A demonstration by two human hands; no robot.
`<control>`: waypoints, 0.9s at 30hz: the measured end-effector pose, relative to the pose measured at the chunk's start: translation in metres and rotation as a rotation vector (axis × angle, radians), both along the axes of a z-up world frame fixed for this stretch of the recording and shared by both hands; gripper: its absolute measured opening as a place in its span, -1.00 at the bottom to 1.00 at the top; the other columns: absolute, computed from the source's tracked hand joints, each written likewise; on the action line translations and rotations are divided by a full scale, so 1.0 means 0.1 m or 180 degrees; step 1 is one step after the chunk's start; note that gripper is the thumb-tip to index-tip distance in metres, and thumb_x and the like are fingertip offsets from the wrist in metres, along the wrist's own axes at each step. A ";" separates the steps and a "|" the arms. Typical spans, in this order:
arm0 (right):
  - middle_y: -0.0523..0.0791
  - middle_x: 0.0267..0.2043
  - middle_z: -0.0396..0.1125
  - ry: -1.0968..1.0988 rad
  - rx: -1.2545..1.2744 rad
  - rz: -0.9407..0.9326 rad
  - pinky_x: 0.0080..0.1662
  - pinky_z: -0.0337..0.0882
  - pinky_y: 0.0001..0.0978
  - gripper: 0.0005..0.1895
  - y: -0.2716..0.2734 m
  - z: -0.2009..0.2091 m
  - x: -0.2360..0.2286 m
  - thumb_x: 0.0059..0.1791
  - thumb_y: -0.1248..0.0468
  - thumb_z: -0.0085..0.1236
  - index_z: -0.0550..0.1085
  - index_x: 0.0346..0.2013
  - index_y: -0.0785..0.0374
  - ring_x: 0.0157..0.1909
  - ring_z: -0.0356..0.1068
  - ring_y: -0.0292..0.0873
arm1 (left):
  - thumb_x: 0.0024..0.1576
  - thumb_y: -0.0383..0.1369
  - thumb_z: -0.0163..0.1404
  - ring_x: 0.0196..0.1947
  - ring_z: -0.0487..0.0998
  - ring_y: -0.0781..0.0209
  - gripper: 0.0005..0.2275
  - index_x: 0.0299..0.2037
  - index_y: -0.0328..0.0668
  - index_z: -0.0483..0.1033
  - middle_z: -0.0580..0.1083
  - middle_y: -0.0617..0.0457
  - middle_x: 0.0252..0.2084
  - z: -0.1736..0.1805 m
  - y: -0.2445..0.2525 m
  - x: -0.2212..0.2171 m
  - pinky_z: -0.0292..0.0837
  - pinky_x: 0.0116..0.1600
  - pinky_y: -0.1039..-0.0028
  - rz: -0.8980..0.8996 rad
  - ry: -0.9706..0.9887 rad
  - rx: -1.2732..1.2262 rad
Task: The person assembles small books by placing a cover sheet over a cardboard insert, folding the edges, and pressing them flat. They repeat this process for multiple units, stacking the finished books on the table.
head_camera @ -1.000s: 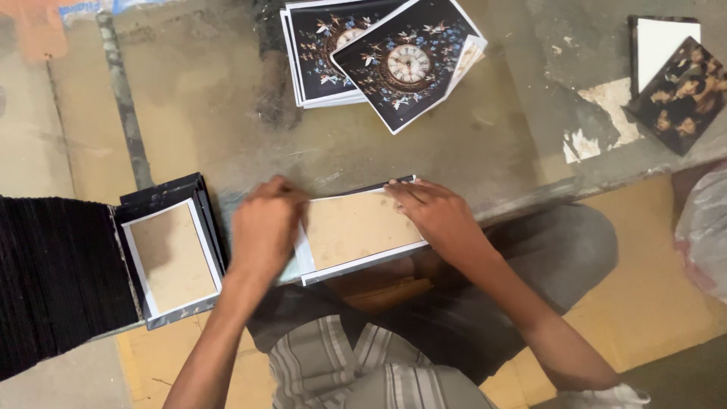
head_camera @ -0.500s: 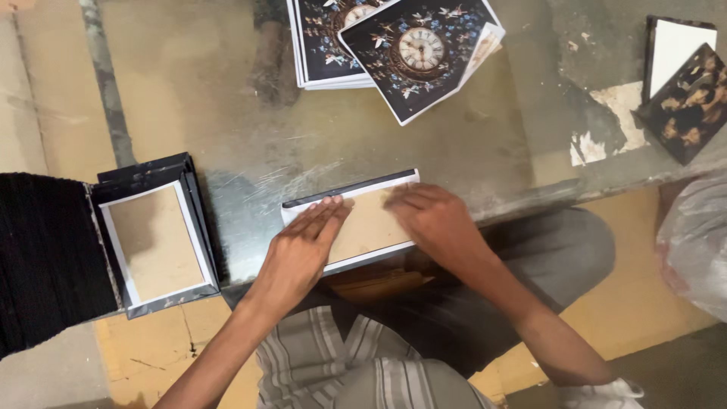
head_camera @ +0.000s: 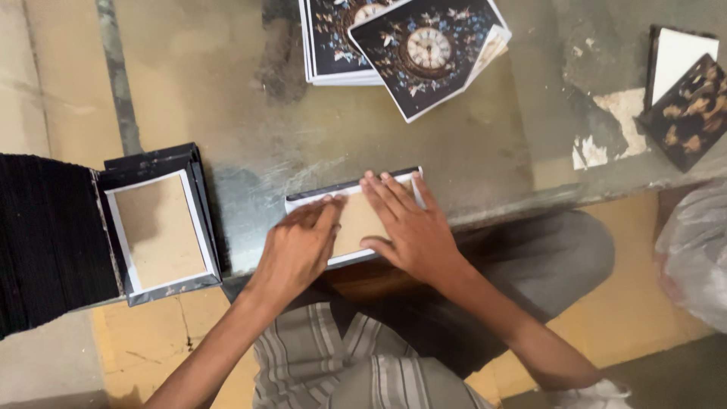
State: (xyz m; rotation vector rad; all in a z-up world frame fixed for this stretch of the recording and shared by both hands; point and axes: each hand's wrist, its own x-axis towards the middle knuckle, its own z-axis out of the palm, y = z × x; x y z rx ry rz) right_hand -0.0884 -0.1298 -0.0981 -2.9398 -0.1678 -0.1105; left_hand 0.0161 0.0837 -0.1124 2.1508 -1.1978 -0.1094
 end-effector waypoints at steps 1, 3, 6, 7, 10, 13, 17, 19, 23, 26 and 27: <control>0.01 0.43 0.18 -0.0185 -0.0373 -0.0055 0.42 -0.05 0.10 -0.09 0.01 0.00 -0.04 -0.05 -0.22 0.04 0.20 0.39 0.35 0.43 0.15 -0.03 | 0.16 -0.44 0.03 0.03 0.57 -0.23 -0.65 0.14 -0.40 0.42 0.55 -0.31 -0.02 0.03 0.02 -0.02 0.47 0.14 0.16 0.0033 -0.0024 0.0069; 0.02 0.45 0.17 -0.0119 -0.0468 -0.0413 0.46 -0.12 0.11 -0.02 -0.02 0.02 -0.07 -0.05 -0.31 -0.02 0.16 0.43 0.34 0.45 0.15 -0.02 | 0.19 -0.36 0.06 -0.03 0.59 -0.20 -0.67 0.11 -0.39 0.43 0.56 -0.28 -0.04 0.11 0.01 0.01 0.48 0.09 0.17 0.0241 -0.0064 0.0322; 0.03 0.46 0.16 -0.0131 -0.0515 -0.0638 0.47 -0.15 0.11 0.02 -0.05 0.06 -0.16 -0.06 -0.36 -0.04 0.15 0.43 0.34 0.46 0.14 -0.01 | 0.24 -0.22 0.06 -0.04 0.58 -0.17 -0.63 0.13 -0.34 0.42 0.56 -0.22 -0.04 0.25 -0.06 -0.05 0.43 0.10 0.16 0.0697 0.0056 0.0973; 0.03 0.45 0.16 -0.0169 -0.0510 -0.0675 0.47 -0.15 0.11 0.02 -0.06 0.05 -0.16 -0.06 -0.37 -0.03 0.16 0.42 0.34 0.46 0.14 -0.01 | 0.25 -0.15 0.05 0.02 0.55 -0.17 -0.58 0.16 -0.32 0.40 0.55 -0.21 -0.02 0.28 -0.11 -0.06 0.39 0.17 0.15 0.0754 0.0100 0.1199; 0.06 0.47 0.14 -0.0094 -0.0515 -0.0667 0.49 -0.20 0.20 0.03 -0.05 0.00 -0.17 -0.04 -0.37 -0.05 0.16 0.44 0.37 0.47 0.15 0.00 | 0.11 -0.03 0.04 0.24 0.40 -0.25 -0.38 0.25 -0.42 0.35 0.42 -0.35 0.21 0.25 -0.19 -0.11 0.25 0.31 0.12 0.0464 -0.0598 0.0652; 0.00 0.45 0.17 0.0050 -0.0934 -0.0774 0.43 -0.26 0.37 0.04 -0.04 0.00 -0.21 -0.06 -0.39 -0.05 0.19 0.43 0.34 0.45 0.14 0.05 | 0.13 0.02 0.00 0.41 0.24 -0.25 -0.28 0.34 -0.49 0.25 0.27 -0.37 0.39 0.13 -0.04 -0.25 0.14 0.40 0.08 0.0487 -0.0639 0.0379; 0.09 0.44 0.15 -0.0100 -0.0663 -0.1063 0.39 -0.35 0.53 0.19 0.01 0.06 -0.22 -0.15 -0.47 -0.03 0.11 0.43 0.42 0.51 0.04 0.14 | 0.21 0.04 -0.04 0.42 0.23 -0.23 -0.27 0.37 -0.54 0.16 0.22 -0.36 0.44 0.04 0.35 -0.26 0.07 0.41 0.05 0.1161 -0.0563 0.0834; 0.15 0.45 0.08 -0.0114 -0.0429 -0.1370 0.35 -0.38 0.60 0.32 0.03 0.09 -0.21 -0.24 -0.51 0.01 0.04 0.45 0.48 0.51 -0.05 0.19 | 0.23 0.04 -0.04 0.38 0.26 -0.31 -0.28 0.33 -0.56 0.16 0.25 -0.42 0.38 0.03 0.36 -0.26 0.10 0.40 0.08 0.1393 -0.0460 0.0786; 0.17 0.57 -0.14 -0.0176 -0.0125 -0.1278 0.31 -0.40 0.62 0.38 0.16 -0.01 -0.21 -0.22 -0.52 0.05 -0.10 0.51 0.43 0.58 -0.25 0.30 | 0.28 -0.12 -0.11 0.25 0.40 -0.32 -0.44 0.34 -0.47 0.32 0.41 -0.35 0.22 0.03 -0.07 -0.19 0.22 0.38 0.02 0.1071 -0.0692 0.0210; 0.19 0.58 -0.25 -0.0017 0.0461 -0.1350 0.31 -0.40 0.62 0.41 0.24 -0.16 -0.25 -0.30 -0.44 0.20 -0.15 0.51 0.34 0.59 -0.35 0.28 | 0.22 -0.07 -0.04 -0.15 0.53 -0.27 -0.55 -0.06 -0.45 0.52 0.53 -0.31 -0.21 0.04 -0.32 -0.05 0.39 0.00 0.01 0.1221 -0.0639 0.0750; 0.24 0.56 -0.28 -0.0065 0.0603 -0.1451 0.30 -0.40 0.59 0.44 0.23 -0.17 -0.28 -0.35 -0.39 0.30 -0.16 0.50 0.32 0.57 -0.39 0.30 | 0.26 -0.04 -0.04 -0.23 0.53 -0.28 -0.57 -0.20 -0.40 0.52 0.52 -0.30 -0.30 0.06 -0.33 0.01 0.36 -0.08 0.05 0.0969 -0.0161 0.0883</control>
